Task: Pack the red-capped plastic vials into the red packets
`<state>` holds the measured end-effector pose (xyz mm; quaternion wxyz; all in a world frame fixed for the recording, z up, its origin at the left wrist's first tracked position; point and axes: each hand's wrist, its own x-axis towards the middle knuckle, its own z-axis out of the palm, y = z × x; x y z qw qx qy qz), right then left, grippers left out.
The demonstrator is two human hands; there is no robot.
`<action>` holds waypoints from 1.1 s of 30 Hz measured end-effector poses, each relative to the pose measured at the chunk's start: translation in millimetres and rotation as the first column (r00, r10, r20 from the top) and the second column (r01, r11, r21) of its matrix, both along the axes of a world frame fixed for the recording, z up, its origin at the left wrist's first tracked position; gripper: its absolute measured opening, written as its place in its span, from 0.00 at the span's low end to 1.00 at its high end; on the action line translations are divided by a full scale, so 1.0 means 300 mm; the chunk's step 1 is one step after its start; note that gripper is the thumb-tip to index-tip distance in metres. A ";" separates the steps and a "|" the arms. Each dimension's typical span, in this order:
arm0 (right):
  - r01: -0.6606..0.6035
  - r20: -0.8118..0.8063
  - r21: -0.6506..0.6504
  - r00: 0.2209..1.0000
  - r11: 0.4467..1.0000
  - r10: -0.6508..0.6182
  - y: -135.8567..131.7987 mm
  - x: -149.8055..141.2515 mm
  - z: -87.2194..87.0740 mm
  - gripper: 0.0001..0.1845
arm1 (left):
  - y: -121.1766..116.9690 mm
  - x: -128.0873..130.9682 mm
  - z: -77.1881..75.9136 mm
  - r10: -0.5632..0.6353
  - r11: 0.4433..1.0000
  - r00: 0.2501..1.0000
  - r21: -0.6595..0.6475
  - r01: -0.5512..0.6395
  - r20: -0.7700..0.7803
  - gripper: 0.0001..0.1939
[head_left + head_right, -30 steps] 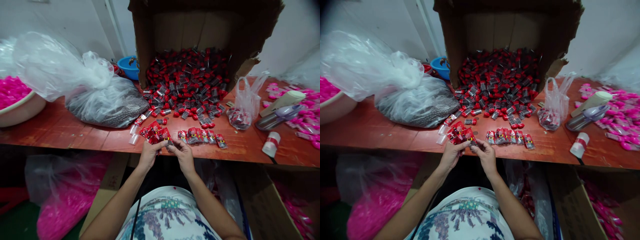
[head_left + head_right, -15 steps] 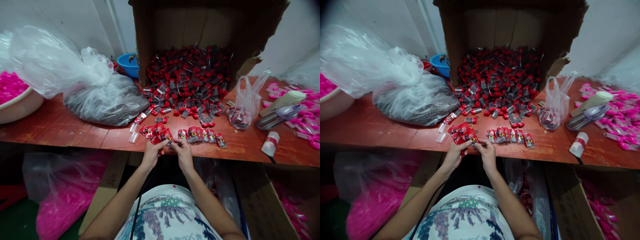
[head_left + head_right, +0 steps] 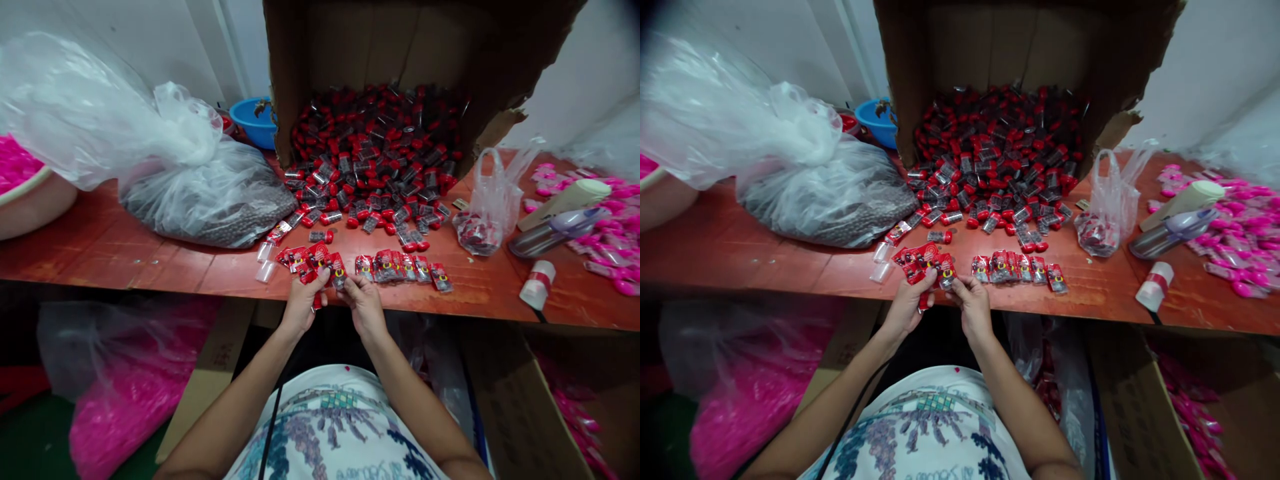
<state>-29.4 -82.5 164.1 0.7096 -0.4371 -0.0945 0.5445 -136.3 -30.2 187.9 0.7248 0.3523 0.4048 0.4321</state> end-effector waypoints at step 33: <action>-0.107 0.600 0.004 0.795 0.994 0.083 0.038 0.032 0.041 0.13 | -0.029 0.000 0.000 -0.117 0.987 0.993 -0.111 0.117 0.006 0.13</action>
